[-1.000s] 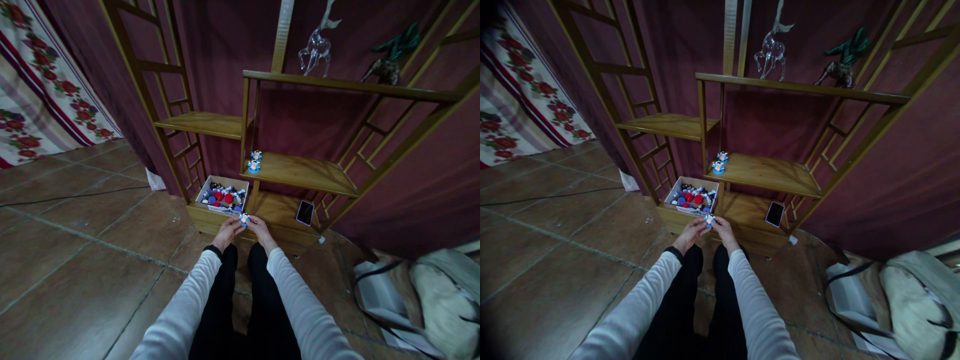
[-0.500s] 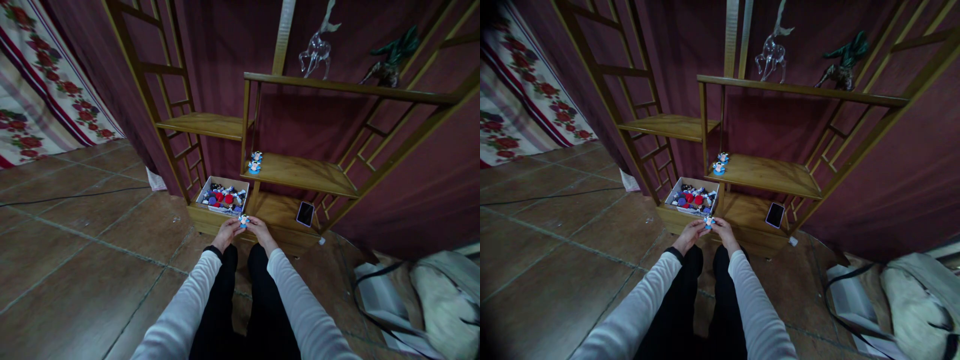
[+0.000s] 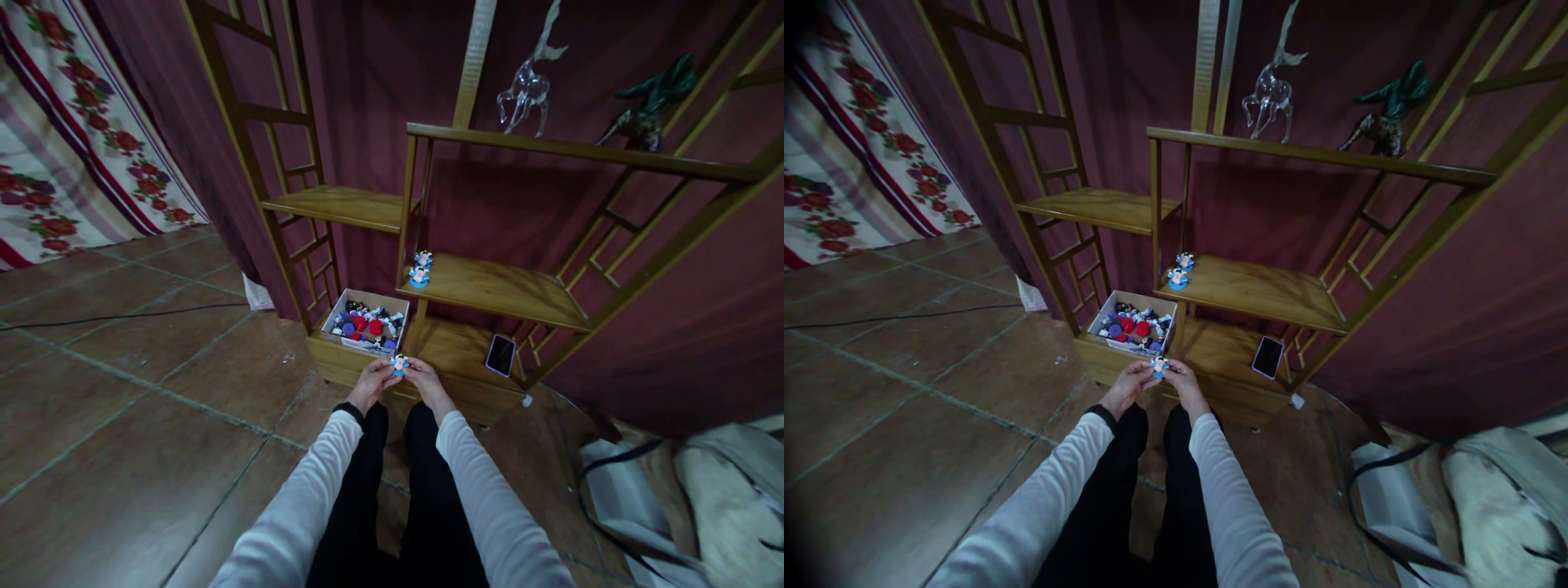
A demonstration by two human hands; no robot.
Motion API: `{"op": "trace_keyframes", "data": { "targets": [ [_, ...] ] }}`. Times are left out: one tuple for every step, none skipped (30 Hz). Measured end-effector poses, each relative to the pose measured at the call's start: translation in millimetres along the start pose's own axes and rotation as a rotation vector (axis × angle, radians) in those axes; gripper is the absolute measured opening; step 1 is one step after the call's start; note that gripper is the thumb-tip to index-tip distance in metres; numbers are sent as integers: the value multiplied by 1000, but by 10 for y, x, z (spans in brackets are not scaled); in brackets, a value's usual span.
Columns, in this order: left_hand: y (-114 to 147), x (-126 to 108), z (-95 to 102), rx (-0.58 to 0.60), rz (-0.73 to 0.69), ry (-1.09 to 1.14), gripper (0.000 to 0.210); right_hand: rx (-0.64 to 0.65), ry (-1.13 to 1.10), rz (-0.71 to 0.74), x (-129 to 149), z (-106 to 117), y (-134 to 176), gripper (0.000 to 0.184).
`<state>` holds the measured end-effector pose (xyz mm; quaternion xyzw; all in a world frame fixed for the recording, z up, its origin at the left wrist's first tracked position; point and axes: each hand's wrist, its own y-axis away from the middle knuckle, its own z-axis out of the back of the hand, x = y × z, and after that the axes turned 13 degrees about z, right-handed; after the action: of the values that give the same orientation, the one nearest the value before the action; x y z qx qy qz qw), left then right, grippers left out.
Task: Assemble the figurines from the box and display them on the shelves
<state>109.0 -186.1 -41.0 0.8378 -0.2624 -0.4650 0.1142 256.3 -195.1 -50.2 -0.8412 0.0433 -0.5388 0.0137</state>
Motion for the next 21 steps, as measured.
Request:
{"op": "trace_keyframes", "data": {
  "targets": [
    [-3, 2, 2, -1, 1, 1, 21, 1, -1, 1, 0, -3, 0, 43],
    [-7, 3, 3, 0, 1, 2, 21, 1, 1, 3, 1, -6, -1, 42],
    [-11, 4, 4, 1, 0, 3, 21, 0, 4, 3, 3, -9, 0, 42],
    [-15, 4, 4, 3, 0, 4, 21, -2, 8, 4, 6, -12, 1, 42],
    [-18, 4, 2, 1, 0, 5, 20, -4, 12, 4, 9, -14, 2, 41],
    [-21, 3, 0, -4, 2, 7, 20, -7, 12, 3, 12, -17, 4, 41],
    [-23, 2, -5, -10, 6, 7, 19, -8, 11, 3, 16, -20, 5, 40],
    [-23, 1, -11, -15, 13, 5, 19, -9, 9, 2, 20, -23, 7, 39],
    [-21, 0, -20, -19, 20, 3, 19, -14, 7, 2, 23, -26, 8, 38],
    [-18, 0, -29, -22, 24, 0, 19, -20, 7, 1, 27, -30, 9, 38],
    [-14, 1, -38, -22, 24, -2, 20, -27, 8, 1, 30, -35, 10, 37],
    [-9, 4, -48, -22, 19, -3, 21, -30, 9, 2, 33, -40, 11, 37],
    [-5, 7, -56, -24, 10, -2, 22, -31, 10, 2, 36, -46, 11, 37],
    [0, 10, -64, -27, 0, 0, 23, -32, 10, 2, 39, -52, 12, 36],
    [3, 14, -70, -32, -8, 0, 24, -33, 9, 0, 42, -59, 13, 35],
    [5, 17, -74, -37, -12, -2, 25, -36, 6, -3, 45, -65, 15, 34],
    [6, 19, -77, -45, -14, -5, 26, -41, 2, -8, 46, -71, 17, 34],
    [5, 21, -79, -53, -13, -9, 27, -46, -3, -13, 48, -77, 21, 33],
    [3, 23, -80, -60, -12, -14, 28, -48, -7, -17, 48, -82, 24, 33],
    [-1, 25, -80, -67, -12, -17, 29, -44, -11, -21, 48, -87, 29, 34],
    [-5, 28, -79, -74, -15, -18, 30, -38, -14, -22, 47, -91, 33, 35]
  ]
}}
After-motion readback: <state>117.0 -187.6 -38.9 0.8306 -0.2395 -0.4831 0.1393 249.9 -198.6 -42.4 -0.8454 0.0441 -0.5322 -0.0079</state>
